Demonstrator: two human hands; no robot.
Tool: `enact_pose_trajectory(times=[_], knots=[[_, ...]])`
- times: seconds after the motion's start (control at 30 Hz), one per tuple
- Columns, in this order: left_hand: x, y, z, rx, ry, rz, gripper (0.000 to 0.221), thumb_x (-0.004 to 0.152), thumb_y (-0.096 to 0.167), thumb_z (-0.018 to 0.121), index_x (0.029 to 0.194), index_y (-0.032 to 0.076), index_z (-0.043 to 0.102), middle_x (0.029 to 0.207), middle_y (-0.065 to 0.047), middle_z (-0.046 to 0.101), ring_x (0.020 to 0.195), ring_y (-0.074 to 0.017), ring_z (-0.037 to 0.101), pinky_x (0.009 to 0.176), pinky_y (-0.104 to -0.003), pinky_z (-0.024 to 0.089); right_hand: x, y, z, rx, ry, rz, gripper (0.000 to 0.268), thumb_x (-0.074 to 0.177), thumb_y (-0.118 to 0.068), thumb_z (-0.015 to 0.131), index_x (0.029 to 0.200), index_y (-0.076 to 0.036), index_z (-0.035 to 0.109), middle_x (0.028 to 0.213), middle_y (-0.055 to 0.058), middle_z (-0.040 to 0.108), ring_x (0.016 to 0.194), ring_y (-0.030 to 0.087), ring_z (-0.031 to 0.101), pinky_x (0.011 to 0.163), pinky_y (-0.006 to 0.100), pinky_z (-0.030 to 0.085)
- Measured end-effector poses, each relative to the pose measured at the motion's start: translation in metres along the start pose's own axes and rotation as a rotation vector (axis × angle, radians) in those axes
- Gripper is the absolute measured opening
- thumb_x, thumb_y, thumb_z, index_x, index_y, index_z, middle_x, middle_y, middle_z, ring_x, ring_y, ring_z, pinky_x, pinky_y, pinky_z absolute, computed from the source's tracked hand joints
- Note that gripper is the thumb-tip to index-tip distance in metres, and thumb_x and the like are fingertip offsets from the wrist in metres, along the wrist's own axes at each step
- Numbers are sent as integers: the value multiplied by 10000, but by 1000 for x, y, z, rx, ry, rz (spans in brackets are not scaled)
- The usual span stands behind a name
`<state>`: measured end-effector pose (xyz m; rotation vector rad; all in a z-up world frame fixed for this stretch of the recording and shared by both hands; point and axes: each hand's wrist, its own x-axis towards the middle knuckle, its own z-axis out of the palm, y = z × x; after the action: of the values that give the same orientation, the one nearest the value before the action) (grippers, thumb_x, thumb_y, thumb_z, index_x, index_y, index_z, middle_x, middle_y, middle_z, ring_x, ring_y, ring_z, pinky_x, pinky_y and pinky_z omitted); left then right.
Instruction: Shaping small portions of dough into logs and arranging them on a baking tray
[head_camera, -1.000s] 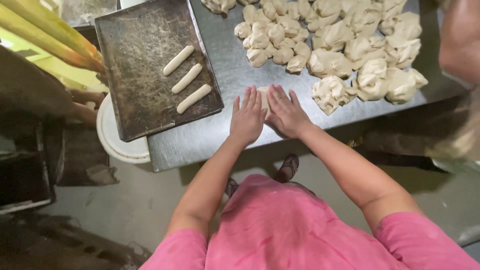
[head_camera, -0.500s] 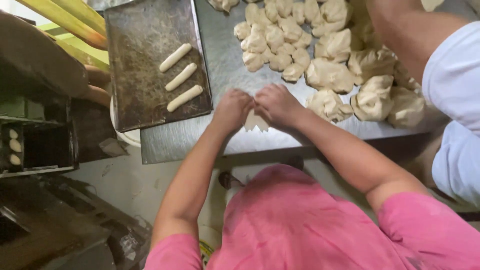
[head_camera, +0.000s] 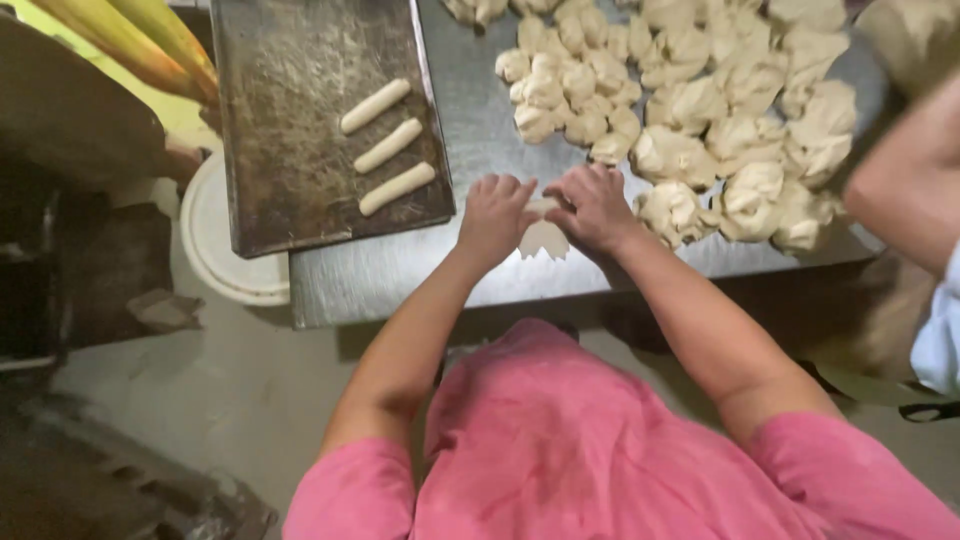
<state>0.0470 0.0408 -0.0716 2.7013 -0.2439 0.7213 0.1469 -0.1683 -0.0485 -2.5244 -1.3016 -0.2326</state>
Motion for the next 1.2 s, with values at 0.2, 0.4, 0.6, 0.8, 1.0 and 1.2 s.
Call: enact_pose_trajectory(times=[0.2,0.4,0.6,0.8,1.0,1.2], knots=[[-17,-1,5,-179,-79,19,399,847,573,709,996,204,751,896,-17,595,948,-279,604,923,-472,459,-23,1,7,5,-88,59,407,919,-663,649,841,-266,686,890,-22,553,969,240,573,875,446,428],[4,-7,-25,-77,-171,28,426,918,516,674,1187,196,758,1105,-23,614,1153,-306,550,1076,-521,368,2,-15,-34,71,-231,111,555,816,-704,727,1201,-304,713,1203,-20,580,1215,276,494,1000,503,375],[-6,11,-40,-66,-208,-18,492,873,469,753,1259,166,726,1104,-67,638,1127,-347,595,1003,-488,449,-1,-17,-24,23,-276,191,543,811,-684,726,1251,-370,672,1237,-14,526,1229,279,458,1026,530,374],[1,28,-49,-4,-473,-87,489,752,506,852,1034,122,740,1069,-95,636,1169,-376,585,993,-493,474,-25,-4,2,86,-257,55,591,843,-834,589,1029,-274,632,1090,-18,506,1144,265,482,981,513,404],[89,52,-27,5,-743,-470,641,853,577,757,1186,34,687,1142,-250,688,1090,-475,693,902,-590,561,-65,-1,-27,662,130,-69,686,919,-158,623,1572,-58,438,1505,238,509,1398,452,455,1160,565,369],[8,194,-54,219,-425,-367,652,1026,412,546,1470,-65,519,1486,-294,543,1456,-449,424,1163,-560,312,-109,20,-35,940,329,15,637,836,16,578,1467,13,494,1422,193,528,1202,351,581,1071,431,498]])
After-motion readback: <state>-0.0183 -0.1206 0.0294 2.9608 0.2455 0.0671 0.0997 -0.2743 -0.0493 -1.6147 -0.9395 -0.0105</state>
